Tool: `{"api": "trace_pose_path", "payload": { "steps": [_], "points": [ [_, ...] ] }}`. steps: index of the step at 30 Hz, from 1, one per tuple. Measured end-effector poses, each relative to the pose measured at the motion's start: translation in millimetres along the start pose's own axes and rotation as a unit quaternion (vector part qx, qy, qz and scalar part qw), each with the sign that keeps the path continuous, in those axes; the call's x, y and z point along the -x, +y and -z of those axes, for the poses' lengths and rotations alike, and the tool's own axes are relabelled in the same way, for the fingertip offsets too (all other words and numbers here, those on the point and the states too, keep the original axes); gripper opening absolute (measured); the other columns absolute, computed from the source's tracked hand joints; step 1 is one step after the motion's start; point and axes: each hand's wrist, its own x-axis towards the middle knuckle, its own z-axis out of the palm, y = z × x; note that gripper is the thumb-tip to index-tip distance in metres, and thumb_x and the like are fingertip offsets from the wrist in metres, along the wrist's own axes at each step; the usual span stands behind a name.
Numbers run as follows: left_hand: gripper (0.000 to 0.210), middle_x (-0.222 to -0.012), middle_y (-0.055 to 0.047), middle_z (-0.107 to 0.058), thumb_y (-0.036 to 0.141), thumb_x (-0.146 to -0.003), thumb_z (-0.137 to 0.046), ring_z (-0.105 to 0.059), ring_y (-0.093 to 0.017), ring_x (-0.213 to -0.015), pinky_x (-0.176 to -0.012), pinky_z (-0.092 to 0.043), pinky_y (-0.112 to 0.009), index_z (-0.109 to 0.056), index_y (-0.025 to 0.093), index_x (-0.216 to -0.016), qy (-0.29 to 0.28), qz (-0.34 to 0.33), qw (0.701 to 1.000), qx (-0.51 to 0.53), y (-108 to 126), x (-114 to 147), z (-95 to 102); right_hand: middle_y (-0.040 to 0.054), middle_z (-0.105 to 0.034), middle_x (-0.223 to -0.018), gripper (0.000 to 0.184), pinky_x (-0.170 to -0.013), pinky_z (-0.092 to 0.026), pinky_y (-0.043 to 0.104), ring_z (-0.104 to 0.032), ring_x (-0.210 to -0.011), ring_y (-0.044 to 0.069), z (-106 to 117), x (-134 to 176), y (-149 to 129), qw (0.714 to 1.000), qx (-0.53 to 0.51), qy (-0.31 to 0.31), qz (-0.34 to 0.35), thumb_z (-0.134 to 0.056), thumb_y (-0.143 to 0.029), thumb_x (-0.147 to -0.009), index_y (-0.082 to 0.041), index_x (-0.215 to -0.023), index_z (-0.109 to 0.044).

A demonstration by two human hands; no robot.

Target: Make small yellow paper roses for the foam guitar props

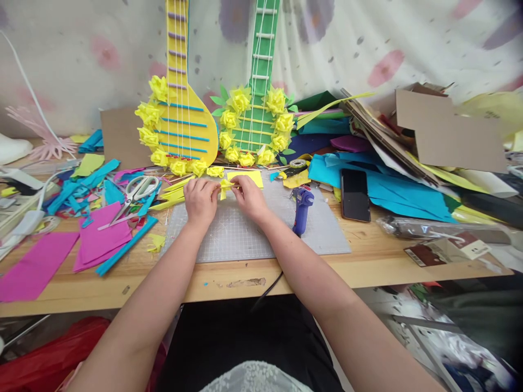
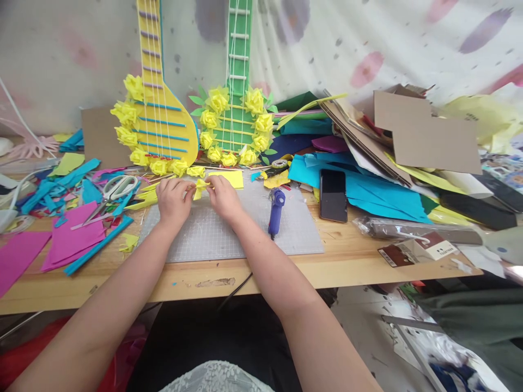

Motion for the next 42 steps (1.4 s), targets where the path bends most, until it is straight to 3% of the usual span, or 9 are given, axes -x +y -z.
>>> {"api": "trace_pose_path", "payload": {
  "steps": [8,12,17,23,26,31,34,38,42],
  "points": [
    [0.018,-0.078,-0.004,-0.061,0.022,-0.078,-0.047,-0.053,-0.018,-0.075,-0.077,-0.035,-0.033,-0.059,0.02,-0.092,0.038,0.051,0.996,0.062,8,2,0.9,0.0047,-0.058,-0.085,0.012,-0.072,-0.041,0.028,-0.052,-0.08,0.014,-4,0,5,0.998,-0.018,0.027,-0.052,-0.04,-0.018,-0.079,-0.018,-0.082,-0.052],
    [0.024,-0.08,-0.003,-0.063,0.029,-0.074,-0.055,-0.056,-0.017,-0.076,-0.078,-0.037,-0.033,-0.055,0.019,-0.096,0.028,0.081,0.993,0.084,13,2,0.2,0.0045,-0.058,-0.085,0.011,-0.072,-0.041,0.027,-0.052,-0.079,0.014,-6,1,6,0.999,-0.019,0.018,-0.03,-0.041,-0.02,-0.08,-0.018,-0.082,-0.052],
    [0.022,-0.082,-0.003,-0.064,0.02,-0.07,-0.057,-0.059,-0.019,-0.08,-0.078,-0.04,-0.033,-0.053,0.02,-0.091,0.015,0.124,0.988,0.092,11,4,-7.3,0.0048,-0.059,-0.085,0.012,-0.072,-0.04,0.025,-0.052,-0.08,0.014,-8,2,5,1.0,0.003,0.0,0.007,-0.043,-0.023,-0.082,-0.017,-0.084,-0.054],
    [0.02,-0.078,-0.001,-0.056,0.019,-0.069,-0.054,-0.057,-0.013,-0.07,-0.066,-0.045,-0.027,-0.043,0.02,-0.085,0.079,0.214,0.961,0.158,0,4,-17.5,0.0062,-0.059,-0.085,0.015,-0.072,-0.037,0.027,-0.05,-0.084,0.016,-3,4,-2,0.994,0.091,-0.027,0.049,-0.043,-0.025,-0.084,-0.019,-0.084,-0.057],
    [0.02,-0.077,0.0,-0.054,0.017,-0.068,-0.053,-0.056,-0.013,-0.071,-0.069,-0.046,-0.027,-0.039,0.021,-0.081,0.116,0.229,0.954,0.153,-9,1,-18.6,0.0057,-0.058,-0.082,0.016,-0.07,-0.038,0.027,-0.05,-0.081,0.016,0,6,-6,0.996,0.068,-0.01,0.056,-0.042,-0.025,-0.083,-0.019,-0.081,-0.056],
    [0.021,-0.081,0.0,-0.054,0.015,-0.069,-0.052,-0.06,-0.013,-0.076,-0.071,-0.048,-0.027,-0.037,0.021,-0.081,0.088,0.226,0.945,0.22,-20,-1,-18.4,0.002,-0.058,-0.079,0.012,-0.061,-0.04,0.024,-0.053,-0.071,0.012,0,5,-2,0.989,-0.108,0.084,-0.062,-0.044,-0.029,-0.081,-0.02,-0.08,-0.051],
    [0.02,-0.082,-0.001,-0.055,0.015,-0.069,-0.052,-0.06,-0.013,-0.079,-0.073,-0.048,-0.028,-0.037,0.021,-0.081,0.072,0.221,0.94,0.248,-20,-2,-19.5,-0.0011,-0.056,-0.072,0.011,-0.055,-0.038,0.021,-0.052,-0.063,0.009,-1,0,7,0.948,-0.234,0.144,-0.16,-0.046,-0.031,-0.078,-0.02,-0.078,-0.046],
    [0.021,-0.079,0.0,-0.055,0.014,-0.067,-0.053,-0.059,-0.012,-0.077,-0.072,-0.048,-0.027,-0.037,0.021,-0.079,0.059,0.221,0.93,0.289,-19,-2,-22.6,-0.0041,-0.053,-0.06,0.008,-0.045,-0.031,0.018,-0.04,-0.046,0.006,-1,-6,13,0.88,-0.354,0.167,-0.269,-0.045,-0.025,-0.074,-0.019,-0.078,-0.047],
    [0.023,-0.076,0.0,-0.055,0.015,-0.064,-0.056,-0.058,-0.011,-0.068,-0.065,-0.046,-0.026,-0.038,0.02,-0.078,0.037,0.274,0.928,0.249,-19,-1,-25.9,-0.0046,-0.052,-0.055,0.022,-0.041,-0.027,0.018,-0.033,-0.041,0.005,-1,-6,15,0.858,-0.387,0.165,-0.294,-0.045,-0.026,-0.073,-0.016,-0.088,-0.057]
  ]
}}
